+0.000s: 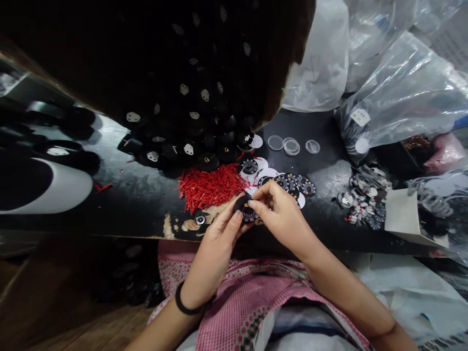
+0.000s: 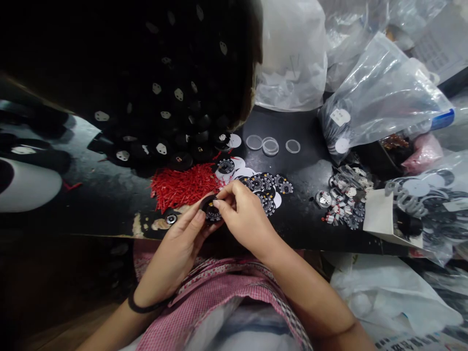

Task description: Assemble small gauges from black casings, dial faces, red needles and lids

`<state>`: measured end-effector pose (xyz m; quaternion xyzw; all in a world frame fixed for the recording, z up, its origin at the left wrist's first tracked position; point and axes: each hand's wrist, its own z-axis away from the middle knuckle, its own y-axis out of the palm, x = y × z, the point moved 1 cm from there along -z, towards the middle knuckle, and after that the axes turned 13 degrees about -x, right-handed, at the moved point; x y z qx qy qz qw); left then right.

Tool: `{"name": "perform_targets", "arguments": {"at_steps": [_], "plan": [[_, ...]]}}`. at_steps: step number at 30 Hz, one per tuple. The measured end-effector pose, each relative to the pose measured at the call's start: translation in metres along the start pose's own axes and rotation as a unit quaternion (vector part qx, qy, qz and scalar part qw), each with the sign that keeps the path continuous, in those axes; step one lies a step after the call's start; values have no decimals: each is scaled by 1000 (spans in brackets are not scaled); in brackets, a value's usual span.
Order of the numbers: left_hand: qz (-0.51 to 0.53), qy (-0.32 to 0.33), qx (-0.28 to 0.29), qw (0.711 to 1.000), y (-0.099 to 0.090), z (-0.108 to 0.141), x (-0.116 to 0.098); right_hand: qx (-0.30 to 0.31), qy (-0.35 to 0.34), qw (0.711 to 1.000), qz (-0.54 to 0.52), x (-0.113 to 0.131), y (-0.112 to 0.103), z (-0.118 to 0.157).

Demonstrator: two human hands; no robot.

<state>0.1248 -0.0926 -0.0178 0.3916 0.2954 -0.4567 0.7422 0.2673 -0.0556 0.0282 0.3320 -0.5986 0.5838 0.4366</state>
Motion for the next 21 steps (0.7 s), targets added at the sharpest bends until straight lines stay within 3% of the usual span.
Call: {"name": "perform_targets", "arguments": {"at_steps": [3, 8, 12, 15, 18, 21], "plan": [[4, 1, 20, 1000, 0, 0, -1, 2, 5, 1000, 17, -5, -2, 1], [-25, -32, 22, 999, -7, -1, 5, 91, -10, 996, 25, -12, -4, 14], [-54, -25, 9, 998, -19, -2, 8, 119, -39, 991, 37, -12, -5, 15], [-60, 5, -22, 998, -28, -2, 4, 93, -96, 981, 142, -12, -1, -1], [-38, 9, -60, 997, -31, -1, -3, 30, -176, 918, 353, -12, 8, -20], [14, 2, -87, 996, -28, -1, -8, 48, -235, 862, 446, -10, 22, -30]]}}
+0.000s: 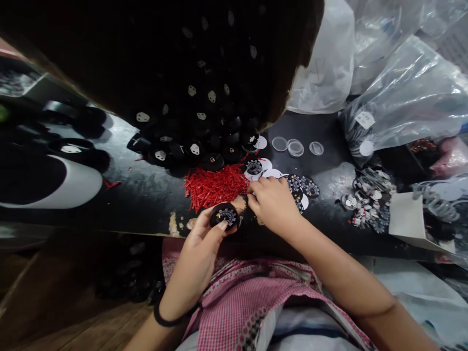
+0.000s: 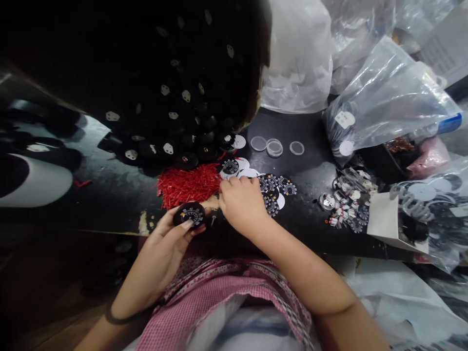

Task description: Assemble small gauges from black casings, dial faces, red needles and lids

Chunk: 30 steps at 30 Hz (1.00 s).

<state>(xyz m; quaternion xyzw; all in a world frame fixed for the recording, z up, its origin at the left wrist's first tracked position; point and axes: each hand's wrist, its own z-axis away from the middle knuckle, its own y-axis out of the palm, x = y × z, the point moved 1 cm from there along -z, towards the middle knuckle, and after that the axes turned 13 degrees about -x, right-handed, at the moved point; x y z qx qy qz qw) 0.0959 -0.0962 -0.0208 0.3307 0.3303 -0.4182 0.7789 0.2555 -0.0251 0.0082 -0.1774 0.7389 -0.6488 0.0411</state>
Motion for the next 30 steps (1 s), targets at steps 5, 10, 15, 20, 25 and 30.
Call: {"name": "perform_targets", "arguments": {"at_steps": [5, 10, 15, 20, 25, 30], "plan": [[57, -4, -13, 998, 11, 2, -3, 9, -46, 998, 36, 9, 8, -5], [98, 13, -23, 995, 17, 3, -6, -1, -50, 999, 20, 10, 10, -1], [103, 13, -20, 994, 17, 3, -5, -5, -31, 999, 12, 10, 13, 1], [106, 22, -30, 994, 16, 2, -5, -6, -25, 1000, 3, 13, 13, -2], [113, 29, -29, 993, 16, 0, -5, -3, -26, 1000, 16, 11, 11, -4], [124, 41, -38, 991, 14, -1, -3, -1, -44, 999, 14, 11, 11, -3]]}}
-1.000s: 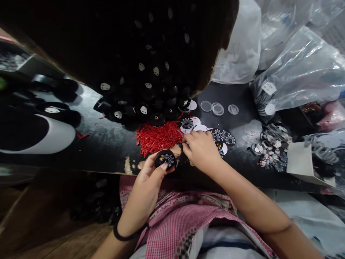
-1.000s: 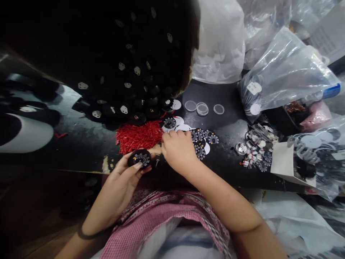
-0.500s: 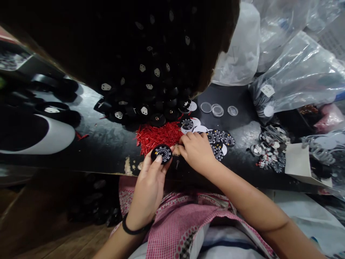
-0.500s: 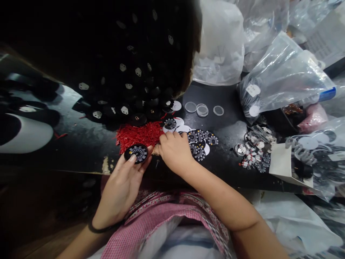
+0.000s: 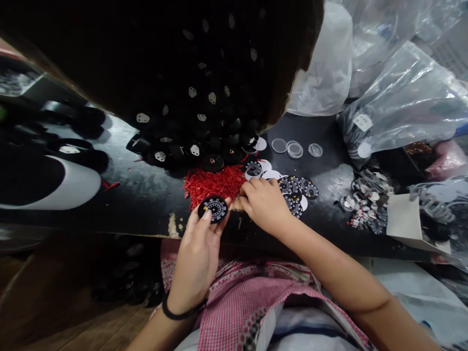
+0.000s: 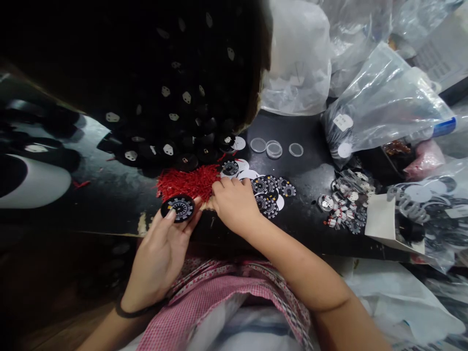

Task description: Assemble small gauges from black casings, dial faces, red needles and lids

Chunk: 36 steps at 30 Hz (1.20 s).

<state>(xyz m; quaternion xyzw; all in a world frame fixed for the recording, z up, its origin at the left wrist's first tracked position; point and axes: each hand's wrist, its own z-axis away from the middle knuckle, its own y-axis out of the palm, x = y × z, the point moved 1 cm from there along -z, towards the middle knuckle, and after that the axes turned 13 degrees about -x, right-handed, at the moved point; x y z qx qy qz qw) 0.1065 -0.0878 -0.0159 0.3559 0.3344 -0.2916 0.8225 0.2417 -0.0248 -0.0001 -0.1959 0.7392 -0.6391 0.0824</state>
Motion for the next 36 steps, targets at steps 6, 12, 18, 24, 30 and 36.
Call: {"name": "perform_targets", "arguments": {"at_steps": [6, 12, 18, 24, 30, 36], "plan": [[-2, 3, 4, 1000, -3, 0, 3, 0, 6, 1000, -8, -2, 4, 0], [12, -16, 34, 999, -1, 3, 4, -29, 28, 994, -97, -4, 2, 12], [9, -8, 27, 1000, 6, 3, 5, -51, 66, 976, -203, 2, -5, 22], [27, 6, 41, 999, 7, 3, 0, -32, 114, 944, -309, -8, -8, 22], [-1, 13, 46, 999, 6, 4, 2, -34, 114, 943, -311, -3, -15, 24], [3, -5, 43, 999, 5, 9, 0, -72, 62, 971, -219, -1, -18, 28]]}}
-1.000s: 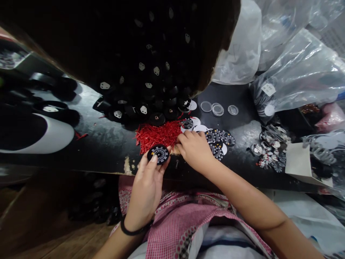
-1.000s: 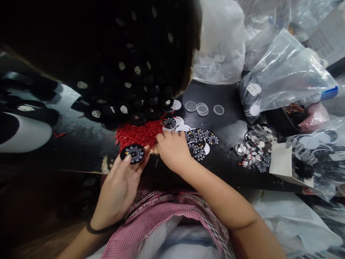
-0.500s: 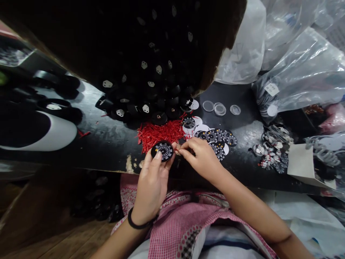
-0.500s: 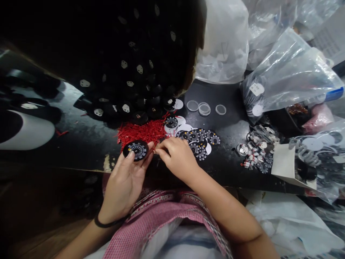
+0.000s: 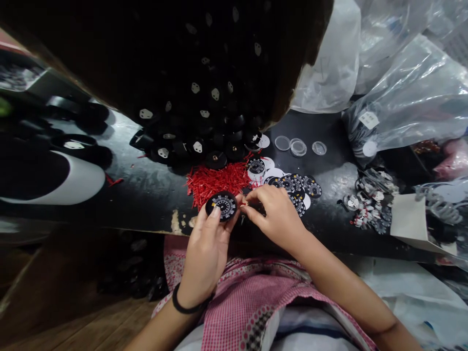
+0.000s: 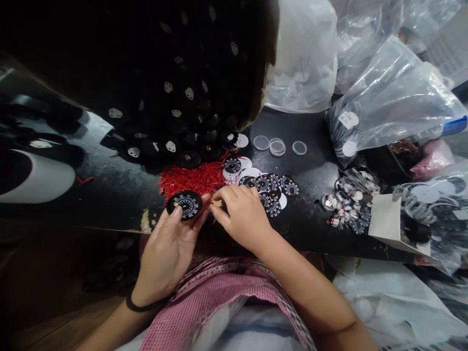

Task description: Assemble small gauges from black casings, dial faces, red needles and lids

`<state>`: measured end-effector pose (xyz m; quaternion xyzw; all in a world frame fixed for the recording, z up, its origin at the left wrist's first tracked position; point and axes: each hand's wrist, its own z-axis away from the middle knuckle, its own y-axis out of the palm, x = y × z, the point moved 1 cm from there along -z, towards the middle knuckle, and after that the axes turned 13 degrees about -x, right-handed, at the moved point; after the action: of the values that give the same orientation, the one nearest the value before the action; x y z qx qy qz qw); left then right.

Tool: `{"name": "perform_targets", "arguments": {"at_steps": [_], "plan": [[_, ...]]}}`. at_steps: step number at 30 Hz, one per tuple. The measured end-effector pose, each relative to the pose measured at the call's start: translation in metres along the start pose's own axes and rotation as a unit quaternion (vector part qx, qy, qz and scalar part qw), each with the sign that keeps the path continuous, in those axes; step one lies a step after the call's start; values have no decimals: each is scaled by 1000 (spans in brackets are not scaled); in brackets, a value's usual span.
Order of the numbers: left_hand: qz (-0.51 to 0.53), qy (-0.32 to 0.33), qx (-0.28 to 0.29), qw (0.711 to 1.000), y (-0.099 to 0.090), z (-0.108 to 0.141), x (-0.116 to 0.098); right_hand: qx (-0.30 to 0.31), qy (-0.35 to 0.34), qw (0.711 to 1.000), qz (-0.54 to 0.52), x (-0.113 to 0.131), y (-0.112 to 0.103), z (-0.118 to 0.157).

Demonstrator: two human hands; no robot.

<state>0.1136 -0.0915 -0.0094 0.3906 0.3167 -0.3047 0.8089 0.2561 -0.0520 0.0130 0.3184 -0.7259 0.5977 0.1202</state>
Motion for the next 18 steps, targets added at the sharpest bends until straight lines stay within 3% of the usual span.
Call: {"name": "perform_targets", "arguments": {"at_steps": [3, 6, 12, 18], "plan": [[9, -9, 4, 1000, 0, 1, -2, -11, -55, 997, 59, -1, -1, 1], [18, -29, 16, 999, 1, -1, -4, -14, -65, 996, 65, -1, -4, 2], [-49, -11, -9, 999, -1, -6, -4, 4, -15, 994, -105, 9, -11, 3], [-143, 20, 36, 989, -5, -6, 7, 38, 38, 995, -85, 17, -11, 2]]}}
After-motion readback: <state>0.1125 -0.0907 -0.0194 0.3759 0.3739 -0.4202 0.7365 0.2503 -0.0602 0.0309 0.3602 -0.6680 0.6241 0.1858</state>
